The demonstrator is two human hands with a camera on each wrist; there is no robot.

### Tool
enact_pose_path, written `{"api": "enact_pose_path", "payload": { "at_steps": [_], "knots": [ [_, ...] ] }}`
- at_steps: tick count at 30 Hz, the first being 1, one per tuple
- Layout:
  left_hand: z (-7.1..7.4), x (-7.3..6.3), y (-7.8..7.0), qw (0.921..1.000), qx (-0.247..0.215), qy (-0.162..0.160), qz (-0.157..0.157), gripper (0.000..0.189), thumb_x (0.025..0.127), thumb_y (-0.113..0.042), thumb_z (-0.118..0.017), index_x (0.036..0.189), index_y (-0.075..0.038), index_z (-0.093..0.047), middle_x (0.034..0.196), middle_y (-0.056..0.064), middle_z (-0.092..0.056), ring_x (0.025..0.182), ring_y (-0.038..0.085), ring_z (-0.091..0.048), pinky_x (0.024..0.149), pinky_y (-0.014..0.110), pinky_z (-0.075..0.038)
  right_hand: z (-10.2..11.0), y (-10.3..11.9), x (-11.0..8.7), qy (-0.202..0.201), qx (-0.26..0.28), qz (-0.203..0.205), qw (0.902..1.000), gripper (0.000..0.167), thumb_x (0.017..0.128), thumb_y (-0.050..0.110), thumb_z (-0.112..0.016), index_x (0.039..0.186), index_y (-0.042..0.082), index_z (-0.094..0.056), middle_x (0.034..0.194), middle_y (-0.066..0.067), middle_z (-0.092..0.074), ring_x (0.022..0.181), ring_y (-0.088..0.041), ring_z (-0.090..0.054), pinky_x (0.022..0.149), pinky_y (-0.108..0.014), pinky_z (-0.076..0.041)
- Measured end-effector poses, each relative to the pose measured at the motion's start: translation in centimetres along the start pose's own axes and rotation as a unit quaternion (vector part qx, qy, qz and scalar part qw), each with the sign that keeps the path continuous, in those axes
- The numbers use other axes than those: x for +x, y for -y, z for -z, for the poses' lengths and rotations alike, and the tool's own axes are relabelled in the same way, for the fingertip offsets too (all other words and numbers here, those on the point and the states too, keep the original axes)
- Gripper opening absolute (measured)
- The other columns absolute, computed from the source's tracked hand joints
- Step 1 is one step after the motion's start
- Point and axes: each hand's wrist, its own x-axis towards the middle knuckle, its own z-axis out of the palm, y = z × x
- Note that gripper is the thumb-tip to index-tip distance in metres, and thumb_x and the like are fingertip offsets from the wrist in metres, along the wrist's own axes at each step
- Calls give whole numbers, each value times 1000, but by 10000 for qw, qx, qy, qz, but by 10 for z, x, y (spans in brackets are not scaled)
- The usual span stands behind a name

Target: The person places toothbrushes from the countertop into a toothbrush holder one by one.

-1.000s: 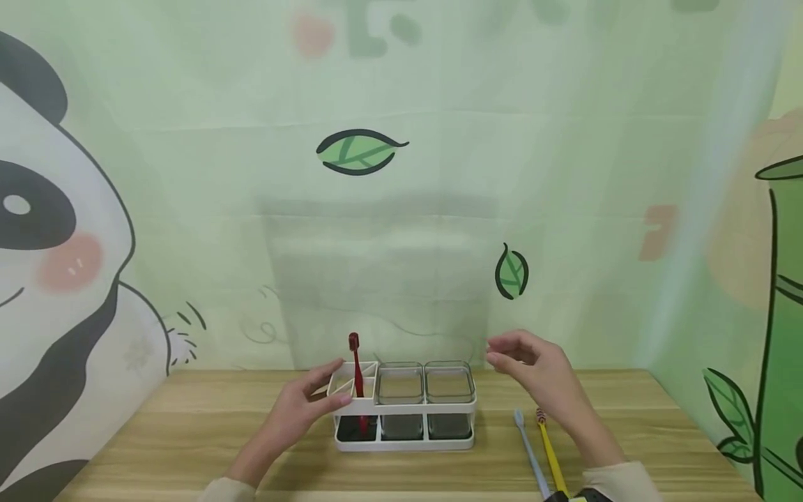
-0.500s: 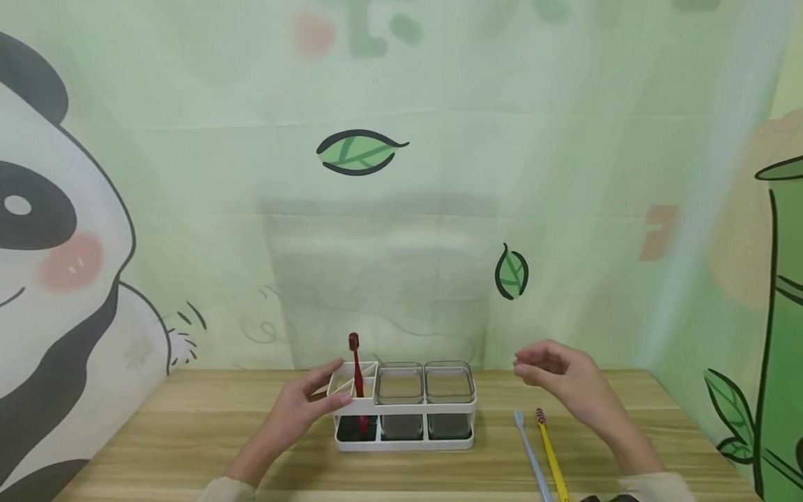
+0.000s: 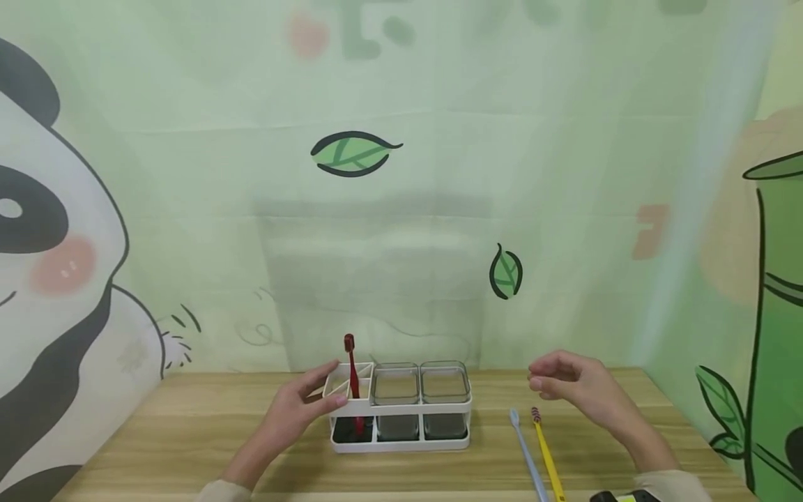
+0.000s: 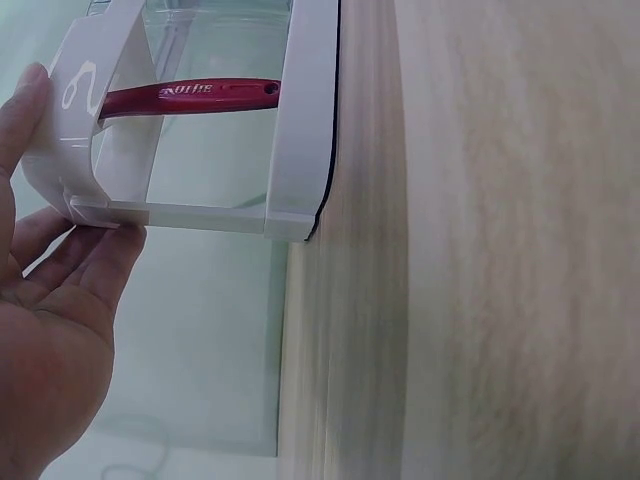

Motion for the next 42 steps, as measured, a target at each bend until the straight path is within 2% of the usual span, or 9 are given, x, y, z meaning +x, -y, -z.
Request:
{"api": "enact_pose_path", "payload": {
  "at_steps": [8,14,18,26,34,42],
  "knots": [
    [0,-1,2,10000,-15,-58,-34,65,90,-11,-87,147,3,-60,150,25,-57,140,44,-53,107,47,-53,11,-18,-4,426,150,-176,9988,33,104,16,-71,124,-10,-65,118,-19,-73,99,-21,-75,87,-41,-65],
    [-1,0,2,10000,59,-36,-20,67,90,-14,-88,148,2,-59,150,25,-57,140,44,-52,107,46,-53,13,-30,-7,648,184,-407,9969,32,103,16,-73,122,-8,-66,116,-18,-72,100,-30,-74,87,-43,-65],
    [-1,1,3,9999,118,7,69,69,90,-16,-89,149,1,-58,151,24,-56,140,44,-52,108,45,-53,13,-40,-7,783,248,-438,9957,31,102,14,-73,120,-10,-65,114,-22,-70,100,-34,-73,87,-43,-66],
    [0,0,4,9997,247,-8,33,68,90,-21,-88,149,-1,-60,151,23,-57,140,43,-52,108,47,-53,11,-57,-7,1040,261,-381,9935,30,102,10,-73,119,-13,-65,109,-22,-70,96,-31,-72,83,-42,-66],
    [0,1,5,9997,255,-22,62,68,90,-20,-89,149,-1,-60,151,22,-57,140,43,-53,108,48,-53,8,-73,-9,1255,-74,-313,9916,24,100,5,-72,116,-12,-66,103,-17,-71,88,-25,-71,75,-34,-65],
    [0,0,3,9995,299,-25,63,68,90,-21,-88,149,-1,-60,151,23,-57,140,44,-53,107,48,-54,2,-84,-7,1434,-13,-614,9878,21,98,1,-72,113,-13,-66,97,-13,-69,85,-24,-68,72,-32,-65]
  ]
}}
